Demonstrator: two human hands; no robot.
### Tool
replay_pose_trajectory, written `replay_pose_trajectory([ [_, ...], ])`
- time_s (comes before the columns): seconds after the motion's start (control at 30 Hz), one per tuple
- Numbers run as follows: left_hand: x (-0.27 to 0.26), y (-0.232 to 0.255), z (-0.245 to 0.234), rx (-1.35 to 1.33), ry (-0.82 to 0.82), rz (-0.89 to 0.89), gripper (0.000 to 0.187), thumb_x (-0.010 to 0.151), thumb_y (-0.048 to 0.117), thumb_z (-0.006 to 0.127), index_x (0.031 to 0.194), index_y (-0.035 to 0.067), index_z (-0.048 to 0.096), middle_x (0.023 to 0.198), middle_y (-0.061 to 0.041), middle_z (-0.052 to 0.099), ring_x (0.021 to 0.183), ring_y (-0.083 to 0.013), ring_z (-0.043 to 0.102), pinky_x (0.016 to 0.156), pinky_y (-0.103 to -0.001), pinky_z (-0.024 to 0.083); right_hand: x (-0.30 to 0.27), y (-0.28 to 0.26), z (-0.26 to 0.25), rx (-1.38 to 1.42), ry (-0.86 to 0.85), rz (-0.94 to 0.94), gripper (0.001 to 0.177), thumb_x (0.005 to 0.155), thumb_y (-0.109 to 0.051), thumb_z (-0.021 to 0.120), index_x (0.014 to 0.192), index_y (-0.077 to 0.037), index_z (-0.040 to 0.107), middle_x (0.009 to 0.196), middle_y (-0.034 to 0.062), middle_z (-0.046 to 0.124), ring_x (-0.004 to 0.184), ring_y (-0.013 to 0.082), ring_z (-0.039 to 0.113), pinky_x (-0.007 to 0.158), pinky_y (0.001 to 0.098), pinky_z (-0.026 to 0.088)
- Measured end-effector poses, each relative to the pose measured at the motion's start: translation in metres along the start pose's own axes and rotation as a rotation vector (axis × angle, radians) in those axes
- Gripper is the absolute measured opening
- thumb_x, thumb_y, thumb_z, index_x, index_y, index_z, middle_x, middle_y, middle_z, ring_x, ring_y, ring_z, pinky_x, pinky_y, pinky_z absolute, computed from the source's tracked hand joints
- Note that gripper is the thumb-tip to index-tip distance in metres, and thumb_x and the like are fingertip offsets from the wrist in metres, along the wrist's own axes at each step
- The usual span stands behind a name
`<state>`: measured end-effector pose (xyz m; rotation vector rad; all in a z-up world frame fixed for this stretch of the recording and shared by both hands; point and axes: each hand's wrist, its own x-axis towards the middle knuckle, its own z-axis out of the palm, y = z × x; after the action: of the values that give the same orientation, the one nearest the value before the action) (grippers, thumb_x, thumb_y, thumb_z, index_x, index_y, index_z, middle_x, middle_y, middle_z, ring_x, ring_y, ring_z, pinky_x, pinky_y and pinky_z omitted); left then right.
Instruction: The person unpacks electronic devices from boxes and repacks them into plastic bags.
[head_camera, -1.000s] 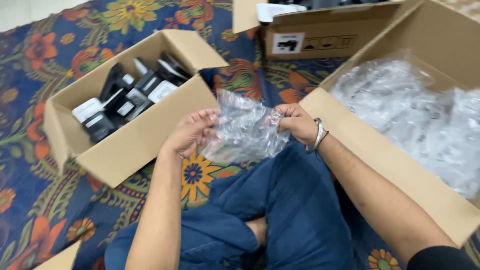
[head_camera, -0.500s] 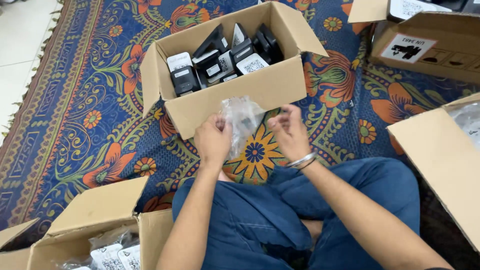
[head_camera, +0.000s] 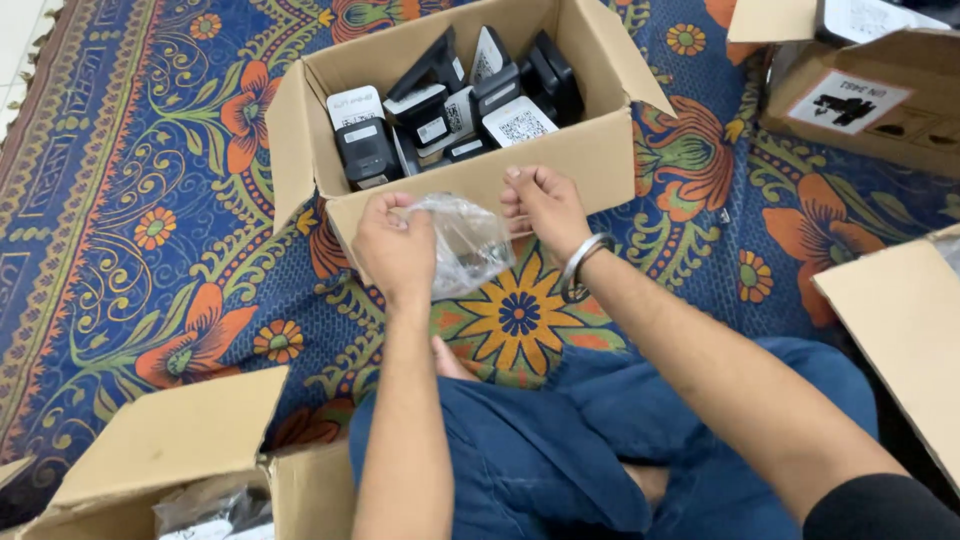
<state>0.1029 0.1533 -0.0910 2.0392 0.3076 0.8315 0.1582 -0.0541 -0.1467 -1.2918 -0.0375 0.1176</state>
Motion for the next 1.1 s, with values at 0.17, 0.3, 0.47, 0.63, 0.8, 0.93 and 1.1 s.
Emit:
replay_pose_trajectory([
  [0.17, 0.007, -0.004, 0.009, -0.073, -0.187, -0.225, 0.017, 0.072, 0.021, 0.083, 0.081, 0.008, 0.077, 0.059, -0.002, 0.066, 0.052, -0.0103, 0.059, 0.053, -0.029, 0.049, 0.112, -0.002, 0.049, 0.045, 0.075, 0.167, 0.028, 0.092, -0.027, 0.074, 0.102, -0.003, 0.063, 0.088, 0.0078, 0.069, 0.068, 0.0164, 0.069, 0.059, 0.0325, 0.061],
  [0.3, 0.035, -0.016, 0.017, -0.119, -0.263, -0.313, 0.02, 0.074, 0.023, 0.085, 0.079, 0.006, 0.077, 0.054, -0.002, 0.061, 0.049, -0.0066, 0.051, 0.049, -0.027, 0.045, 0.199, 0.013, 0.083, -0.231, 0.083, 0.303, 0.049, 0.082, -0.04, 0.082, 0.108, -0.001, 0.066, 0.093, 0.0114, 0.067, 0.073, 0.0217, 0.07, 0.058, 0.0377, 0.062],
  [0.47, 0.048, -0.026, 0.03, -0.16, -0.267, -0.402, 0.018, 0.078, 0.024, 0.083, 0.081, 0.007, 0.078, 0.055, 0.002, 0.063, 0.049, -0.0042, 0.051, 0.048, -0.026, 0.044, 0.248, 0.025, 0.099, -0.284, 0.266, 0.522, 0.068, 0.075, -0.053, 0.081, 0.118, -0.004, 0.06, 0.106, 0.0166, 0.065, 0.078, 0.0298, 0.071, 0.058, 0.0425, 0.063],
  [0.63, 0.053, -0.021, 0.038, -0.192, -0.327, -0.399, 0.019, 0.076, 0.025, 0.085, 0.082, 0.007, 0.081, 0.057, 0.002, 0.065, 0.051, -0.0037, 0.051, 0.048, -0.025, 0.042, 0.279, 0.055, 0.087, -0.336, 0.332, 0.546, 0.063, 0.075, -0.05, 0.08, 0.115, -0.003, 0.066, 0.105, 0.0177, 0.068, 0.076, 0.0306, 0.071, 0.055, 0.0424, 0.06],
  [0.8, 0.048, -0.018, 0.034, -0.281, -0.426, -0.435, 0.023, 0.08, 0.026, 0.084, 0.083, 0.004, 0.079, 0.062, 0.004, 0.069, 0.053, -0.0017, 0.054, 0.049, -0.023, 0.044, 0.269, 0.052, 0.073, -0.259, 0.26, 0.505, 0.043, 0.072, -0.019, 0.081, 0.108, 0.003, 0.072, 0.1, 0.0156, 0.074, 0.072, 0.0284, 0.071, 0.052, 0.0395, 0.058],
  [0.93, 0.042, -0.028, 0.031, -0.245, -0.447, -0.43, 0.02, 0.081, 0.024, 0.082, 0.085, 0.004, 0.079, 0.061, 0.003, 0.069, 0.053, -0.0021, 0.053, 0.049, -0.022, 0.043, 0.246, 0.017, 0.063, -0.184, 0.204, 0.494, 0.037, 0.072, -0.015, 0.079, 0.105, -0.001, 0.071, 0.096, 0.0114, 0.074, 0.071, 0.0235, 0.071, 0.052, 0.0378, 0.06],
  [1.1, 0.033, -0.042, 0.041, -0.259, -0.448, -0.355, 0.022, 0.086, 0.024, 0.079, 0.087, 0.002, 0.077, 0.064, 0.002, 0.068, 0.055, -0.0019, 0.052, 0.05, -0.023, 0.043, 0.208, -0.041, 0.028, -0.098, 0.036, 0.56, 0.028, 0.082, -0.03, 0.074, 0.098, -0.008, 0.067, 0.081, 0.006, 0.067, 0.058, 0.0159, 0.061, 0.045, 0.0243, 0.047],
])
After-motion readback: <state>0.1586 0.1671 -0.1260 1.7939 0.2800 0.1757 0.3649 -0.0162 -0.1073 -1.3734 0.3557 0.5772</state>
